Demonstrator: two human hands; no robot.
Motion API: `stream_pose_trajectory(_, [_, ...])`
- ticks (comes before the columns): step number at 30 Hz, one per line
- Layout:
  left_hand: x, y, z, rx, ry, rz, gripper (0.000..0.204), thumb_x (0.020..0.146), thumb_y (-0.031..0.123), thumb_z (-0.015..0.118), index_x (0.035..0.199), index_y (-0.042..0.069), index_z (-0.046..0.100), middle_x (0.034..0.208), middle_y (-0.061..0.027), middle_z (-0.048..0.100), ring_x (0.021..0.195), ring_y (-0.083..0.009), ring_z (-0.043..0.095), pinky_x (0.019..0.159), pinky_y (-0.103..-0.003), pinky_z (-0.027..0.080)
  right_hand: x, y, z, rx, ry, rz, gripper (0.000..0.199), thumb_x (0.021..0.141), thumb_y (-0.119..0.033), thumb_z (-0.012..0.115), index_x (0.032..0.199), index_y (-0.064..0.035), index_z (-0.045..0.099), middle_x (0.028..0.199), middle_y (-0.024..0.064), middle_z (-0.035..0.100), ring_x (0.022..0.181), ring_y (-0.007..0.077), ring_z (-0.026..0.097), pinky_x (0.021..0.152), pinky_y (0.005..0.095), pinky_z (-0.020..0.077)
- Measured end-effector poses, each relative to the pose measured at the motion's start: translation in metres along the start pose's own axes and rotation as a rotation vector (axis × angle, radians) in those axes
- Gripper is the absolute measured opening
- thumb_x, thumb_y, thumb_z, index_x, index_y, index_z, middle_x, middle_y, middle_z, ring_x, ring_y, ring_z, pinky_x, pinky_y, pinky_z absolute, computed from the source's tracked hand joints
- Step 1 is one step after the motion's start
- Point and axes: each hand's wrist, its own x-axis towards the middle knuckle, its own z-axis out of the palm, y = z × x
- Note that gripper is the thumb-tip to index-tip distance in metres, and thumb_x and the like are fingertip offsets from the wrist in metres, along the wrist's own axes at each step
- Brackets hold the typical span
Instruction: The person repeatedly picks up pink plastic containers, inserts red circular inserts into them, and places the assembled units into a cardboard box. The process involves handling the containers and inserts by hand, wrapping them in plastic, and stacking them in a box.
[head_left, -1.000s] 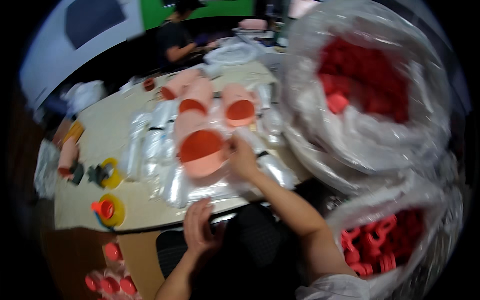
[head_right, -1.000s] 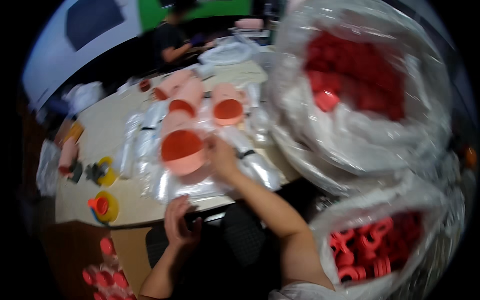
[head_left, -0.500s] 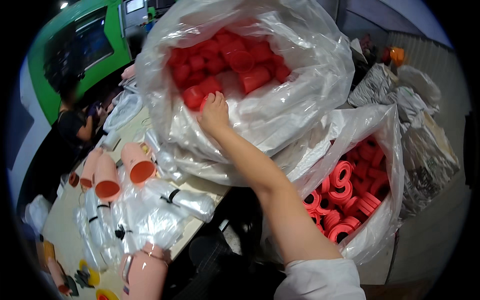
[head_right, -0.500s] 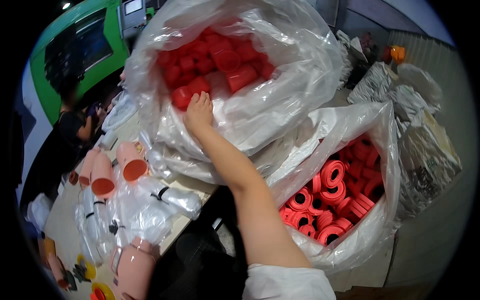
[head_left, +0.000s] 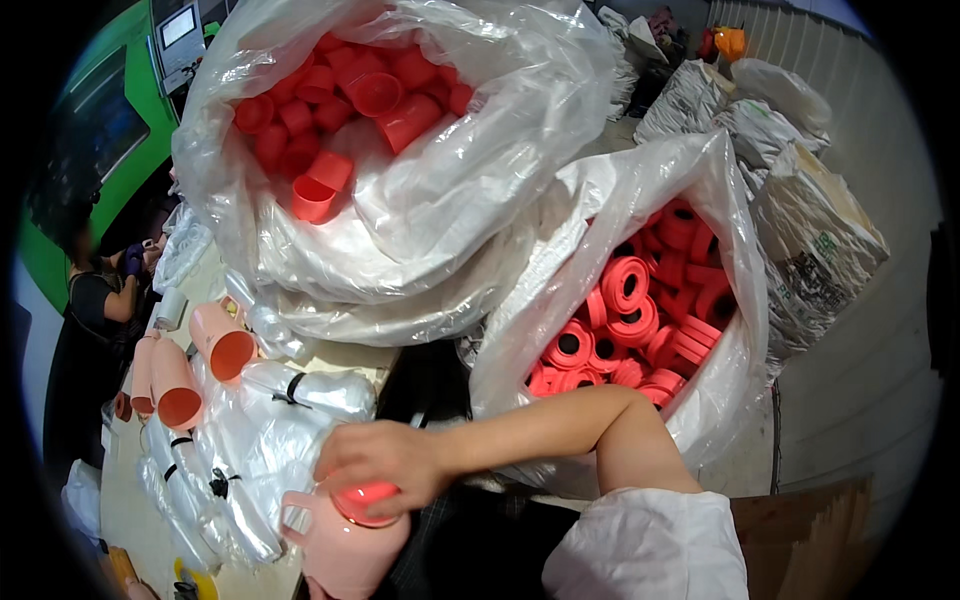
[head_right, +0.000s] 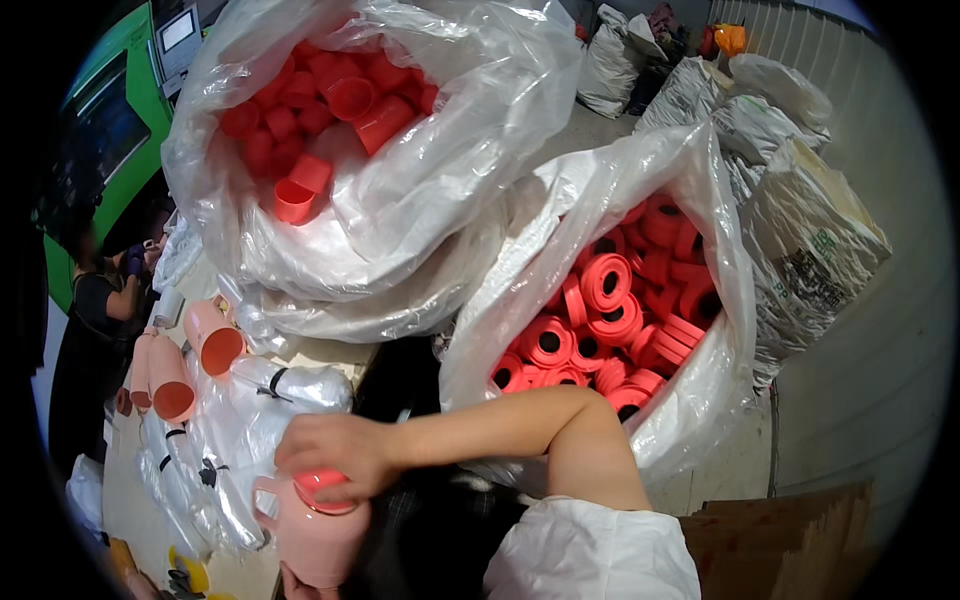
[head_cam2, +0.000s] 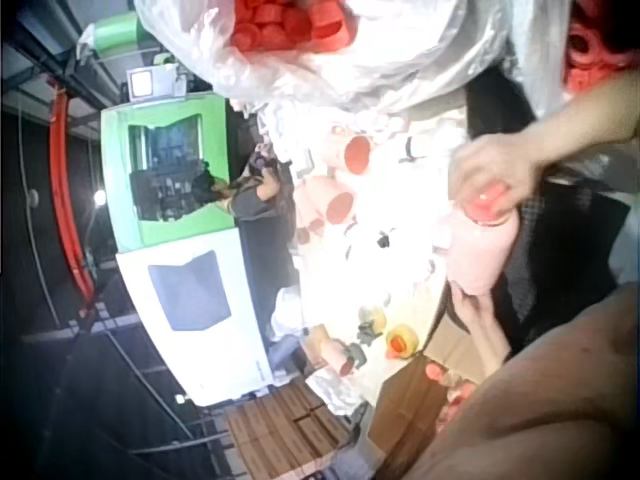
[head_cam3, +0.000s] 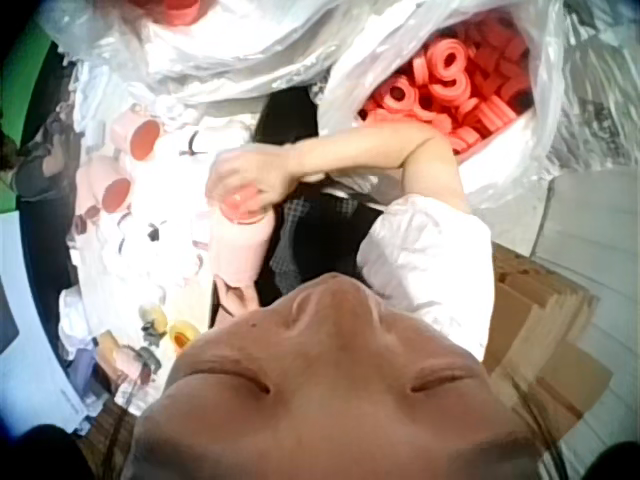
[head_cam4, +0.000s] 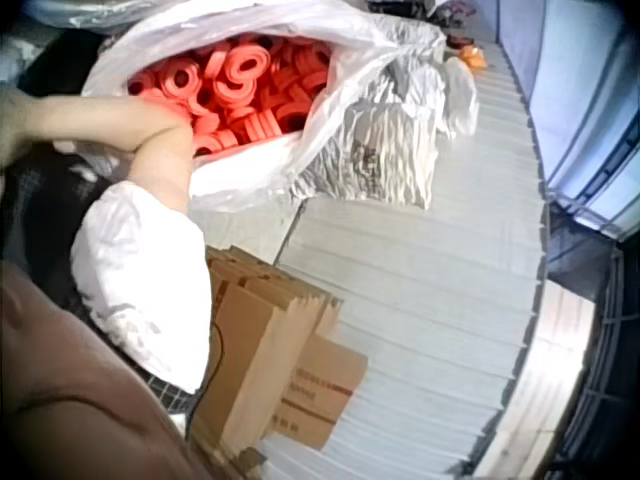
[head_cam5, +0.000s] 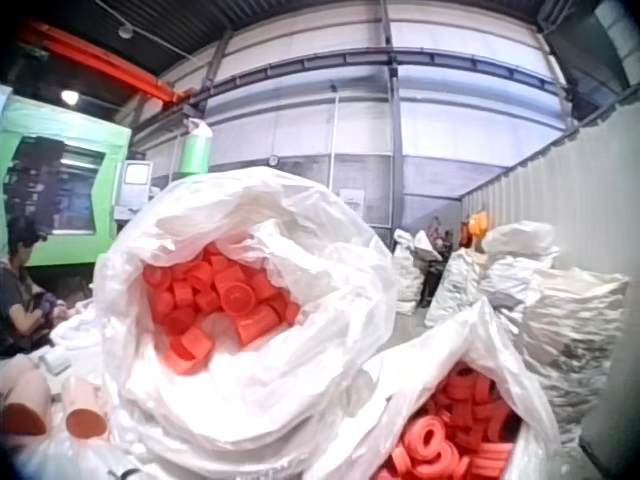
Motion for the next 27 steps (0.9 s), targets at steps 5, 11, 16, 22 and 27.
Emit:
stream_pose_trajectory(5, [-0.05, -0.018, 0.002, -0.003, 0.058, 0.012, 0.057, 0.105, 0.032, 0.049, 0.149, -0.004, 0.039, 0.15, -0.0192, 0.047, 0.137, -0.034, 0.046, 0.115, -0.05, 0.038, -0.032, -0.056, 0.031, -0.125, 0.216, 0.335, 0.037, 0.091, -0.023, 0.062, 0.12, 0.0001, 0.063, 0.12, 0.0162, 0.059, 0.113, 0.0349, 0.057, 0.101, 0.0424, 0.047])
stream_pose_trajectory(11, [-0.107, -0.007, 0.043, 0.415, -0.088, 0.678, 0.062, 0.103, 0.03, 0.051, 0.147, -0.01, 0.035, 0.143, -0.0226, 0.05, 0.129, -0.0344, 0.052, 0.109, -0.046, 0.04, -0.065, -0.071, 0.05, 0.231, 0.533, 0.808, 0.034, 0.1, -0.018, 0.048, 0.13, -0.0018, 0.055, 0.126, 0.0173, 0.059, 0.118, 0.032, 0.057, 0.102, 0.0373, 0.0453])
stream_pose_trajectory(16, [-0.06, -0.003, -0.002, 0.14, -0.154, 0.132, 0.045, 0.106, 0.025, 0.041, 0.139, -0.005, 0.047, 0.135, -0.018, 0.058, 0.123, -0.0286, 0.058, 0.105, -0.04, 0.046, -0.054, -0.119, 0.037, -0.106, 0.215, 0.064, 0.041, 0.099, -0.029, 0.055, 0.131, -0.0024, 0.054, 0.125, 0.0201, 0.057, 0.114, 0.0294, 0.059, 0.099, 0.0391, 0.0458])
stream_pose_trajectory(22, [-0.077, 0.022, 0.039, 0.396, -0.076, 0.959, 0.035, 0.106, 0.031, 0.038, 0.099, 0.002, 0.055, 0.104, -0.0091, 0.058, 0.097, -0.0212, 0.058, 0.093, -0.035, 0.047, -0.088, -0.126, 0.098, 1.131, 0.835, 1.573, 0.036, 0.105, -0.034, 0.042, 0.122, -0.0077, 0.06, 0.113, 0.0079, 0.064, 0.1, 0.019, 0.063, 0.092, 0.034, 0.0497])
stream_pose_trajectory(27, [-0.074, 0.05, 0.102, 1.094, -0.23, 1.115, 0.044, 0.102, 0.033, 0.042, 0.067, 0.01, 0.031, 0.074, -0.0012, 0.038, 0.069, -0.0155, 0.042, 0.08, -0.031, 0.043, -0.197, -0.093, 0.111, 0.634, 0.386, 1.0, 0.025, 0.101, -0.022, 0.059, 0.12, -0.0053, 0.059, 0.108, 0.0023, 0.065, 0.097, 0.013, 0.061, 0.089, 0.0297, 0.0502])
